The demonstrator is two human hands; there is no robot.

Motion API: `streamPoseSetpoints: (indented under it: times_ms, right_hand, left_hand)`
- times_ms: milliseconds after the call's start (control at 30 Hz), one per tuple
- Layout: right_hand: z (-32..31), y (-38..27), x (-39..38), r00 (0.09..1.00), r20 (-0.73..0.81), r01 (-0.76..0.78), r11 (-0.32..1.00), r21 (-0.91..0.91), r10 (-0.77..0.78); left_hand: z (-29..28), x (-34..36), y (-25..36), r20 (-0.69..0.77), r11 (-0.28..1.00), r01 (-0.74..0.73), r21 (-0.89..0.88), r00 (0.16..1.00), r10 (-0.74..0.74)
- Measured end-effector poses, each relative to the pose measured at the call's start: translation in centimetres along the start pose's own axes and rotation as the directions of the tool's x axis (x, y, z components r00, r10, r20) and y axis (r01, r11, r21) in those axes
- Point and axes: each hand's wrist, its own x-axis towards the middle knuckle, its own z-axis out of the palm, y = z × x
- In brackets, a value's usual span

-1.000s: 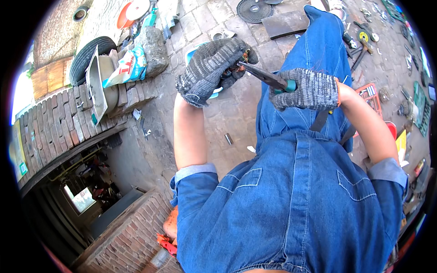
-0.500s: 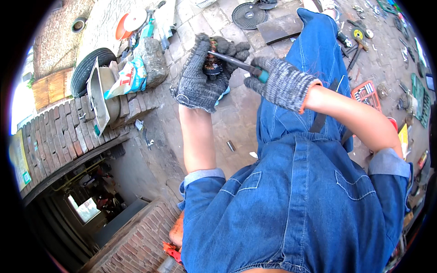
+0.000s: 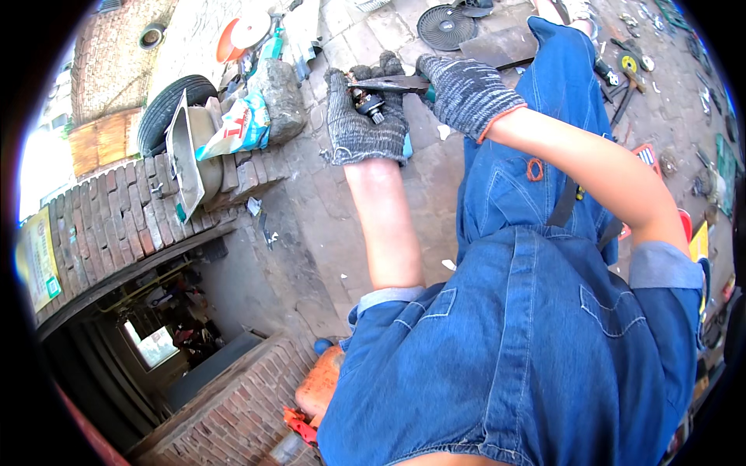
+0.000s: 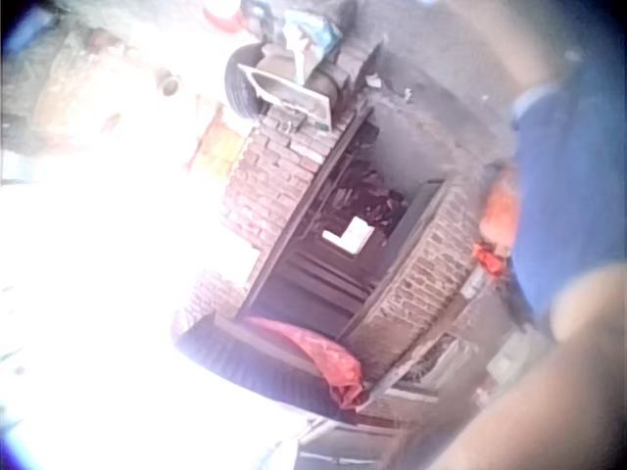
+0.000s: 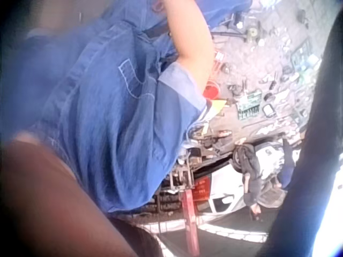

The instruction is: The person sits on the ground in a cluttered workshop and uses pliers to strip the insulation from wires on a small cylindrical electronic component. The person holds the component in one hand and uses the pliers in the other to carefully remove the wire coating.

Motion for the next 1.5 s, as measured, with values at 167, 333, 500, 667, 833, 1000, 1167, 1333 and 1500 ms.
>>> streamPoseSetpoints:
  times_ms: [167,333,500,667,833,1000,1167,1333,1500]
  right_hand:
    - [2.6,1.0,1.7,0.995,-0.089,0.032,0.999,-0.033,-0.035]
    - [3.4,1.3,2.2,0.986,-0.140,0.095,0.995,0.002,-0.094]
    - [1.3,0.8,0.3,0.992,-0.059,0.120,0.988,0.095,-0.114]
    - [0.0,0.5,-2.3,0.975,0.221,-0.068,0.978,0.198,0.023]
    - [-1.6,-0.2,-3.6,0.926,0.370,-0.163,0.959,0.231,0.068]
    - [-2.5,-0.3,-4.4,0.919,0.384,-0.194,0.951,0.242,0.090]
    - [-2.8,-0.5,-4.4,0.927,0.359,-0.187,0.963,0.197,0.107]
    - [-2.7,-0.7,-4.2,0.907,0.395,-0.215,0.966,0.145,0.143]
    - [-2.6,-0.5,-4.3,0.920,0.383,-0.173,0.961,0.216,0.080]
  left_hand:
    - [-1.0,2.6,0.0,-0.066,0.999,-0.006,-0.040,0.998,0.004]
    - [-1.0,2.0,0.1,-0.029,0.998,-0.063,-0.009,0.998,0.063]
    - [-2.3,1.1,0.4,0.266,0.995,0.046,0.091,0.962,-0.069]
    - [-4.0,0.6,0.9,0.148,0.934,0.002,0.357,0.987,-0.059]
    - [-3.8,-0.1,1.9,0.267,0.924,-0.052,0.380,0.962,-0.056]
    - [-3.0,-1.0,2.8,0.331,0.855,-0.105,0.508,0.940,-0.081]
    - [-2.8,-1.9,3.3,0.259,0.712,-0.135,0.689,0.963,-0.068]
    - [-2.5,-2.4,3.5,0.227,0.629,-0.142,0.764,0.972,-0.056]
    - [-1.9,-2.6,3.5,0.297,0.627,-0.154,0.764,0.946,-0.130]
